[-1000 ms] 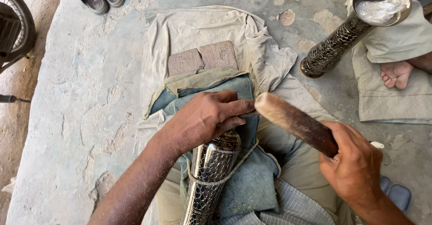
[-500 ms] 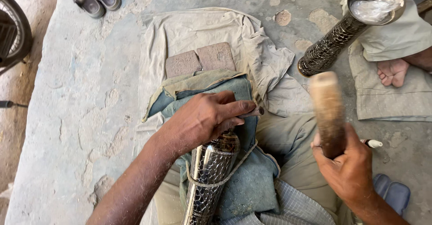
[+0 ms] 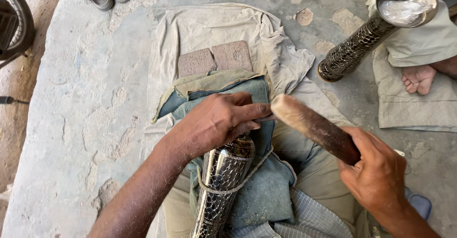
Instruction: The person sits on the floor and uses a wooden mallet to repeatedly strike a small metal punch held against the rim of a decorative metal vase. The vase is wrapped in a cloth and secured with a rope. The person adjusts the punch and rotates the vase slightly between strikes to work around the rim.
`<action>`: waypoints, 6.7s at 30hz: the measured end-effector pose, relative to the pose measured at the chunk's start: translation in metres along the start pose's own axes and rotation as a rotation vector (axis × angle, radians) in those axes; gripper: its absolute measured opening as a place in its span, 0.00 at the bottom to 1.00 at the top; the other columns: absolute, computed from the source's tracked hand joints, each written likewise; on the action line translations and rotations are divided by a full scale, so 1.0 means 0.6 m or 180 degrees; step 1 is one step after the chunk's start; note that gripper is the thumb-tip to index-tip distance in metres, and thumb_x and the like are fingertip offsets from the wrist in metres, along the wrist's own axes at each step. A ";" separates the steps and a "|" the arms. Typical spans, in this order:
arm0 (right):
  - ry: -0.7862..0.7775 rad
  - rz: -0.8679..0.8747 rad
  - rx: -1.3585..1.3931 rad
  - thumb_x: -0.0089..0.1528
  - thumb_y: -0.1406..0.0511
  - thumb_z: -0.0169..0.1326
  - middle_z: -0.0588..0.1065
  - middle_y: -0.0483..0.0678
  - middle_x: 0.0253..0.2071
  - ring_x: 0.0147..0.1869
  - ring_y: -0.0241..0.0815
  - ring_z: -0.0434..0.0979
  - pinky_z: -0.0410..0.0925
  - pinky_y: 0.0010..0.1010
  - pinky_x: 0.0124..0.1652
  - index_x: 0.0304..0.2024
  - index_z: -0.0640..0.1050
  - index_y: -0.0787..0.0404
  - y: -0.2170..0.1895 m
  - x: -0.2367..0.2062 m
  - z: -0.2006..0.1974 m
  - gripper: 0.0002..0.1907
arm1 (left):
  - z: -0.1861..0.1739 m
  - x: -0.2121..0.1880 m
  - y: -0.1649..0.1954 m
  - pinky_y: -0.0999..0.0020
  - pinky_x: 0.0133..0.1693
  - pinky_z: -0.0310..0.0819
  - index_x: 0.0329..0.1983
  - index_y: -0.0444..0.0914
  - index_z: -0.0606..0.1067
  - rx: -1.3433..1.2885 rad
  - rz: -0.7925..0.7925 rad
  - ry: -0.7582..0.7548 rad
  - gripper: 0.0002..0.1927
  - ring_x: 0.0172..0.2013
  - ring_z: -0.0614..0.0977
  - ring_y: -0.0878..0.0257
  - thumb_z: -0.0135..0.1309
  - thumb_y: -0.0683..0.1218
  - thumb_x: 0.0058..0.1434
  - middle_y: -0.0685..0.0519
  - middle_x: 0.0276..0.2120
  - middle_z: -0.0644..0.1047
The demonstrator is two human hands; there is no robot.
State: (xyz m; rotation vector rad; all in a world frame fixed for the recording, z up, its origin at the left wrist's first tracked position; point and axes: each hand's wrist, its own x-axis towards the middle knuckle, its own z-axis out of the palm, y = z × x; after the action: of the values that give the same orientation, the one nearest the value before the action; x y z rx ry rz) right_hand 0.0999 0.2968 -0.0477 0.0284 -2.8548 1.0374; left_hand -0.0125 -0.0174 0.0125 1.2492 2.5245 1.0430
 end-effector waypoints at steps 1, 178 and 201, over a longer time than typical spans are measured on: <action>0.0100 0.0075 0.0266 0.55 0.71 0.63 0.78 0.52 0.34 0.35 0.41 0.81 0.73 0.32 0.35 0.51 0.74 0.66 0.000 0.000 0.001 0.22 | 0.000 0.000 -0.001 0.53 0.35 0.77 0.59 0.44 0.75 0.0006 -0.0050 -0.0028 0.18 0.33 0.83 0.51 0.55 0.50 0.65 0.48 0.36 0.79; -0.0200 0.0253 -0.1153 0.53 0.70 0.66 0.81 0.49 0.35 0.39 0.43 0.84 0.74 0.36 0.41 0.49 0.78 0.63 -0.030 0.033 -0.073 0.22 | 0.060 -0.046 -0.022 0.63 0.36 0.81 0.50 0.40 0.77 0.0011 0.0109 0.1549 0.13 0.36 0.84 0.60 0.64 0.45 0.65 0.51 0.38 0.79; 0.0077 -0.0470 0.2035 0.69 0.63 0.53 0.79 0.54 0.56 0.63 0.46 0.77 0.69 0.36 0.60 0.58 0.78 0.64 -0.118 0.103 0.206 0.17 | 0.230 -0.249 0.083 0.64 0.32 0.77 0.39 0.34 0.81 -0.1875 -0.0513 0.2124 0.11 0.33 0.86 0.60 0.72 0.44 0.61 0.47 0.31 0.82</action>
State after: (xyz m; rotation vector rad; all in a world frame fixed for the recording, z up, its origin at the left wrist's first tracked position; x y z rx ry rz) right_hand 0.0308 0.1643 -0.0899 0.2664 -2.3301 1.8338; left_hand 0.1721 -0.0356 -0.0849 0.5785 2.3256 2.2221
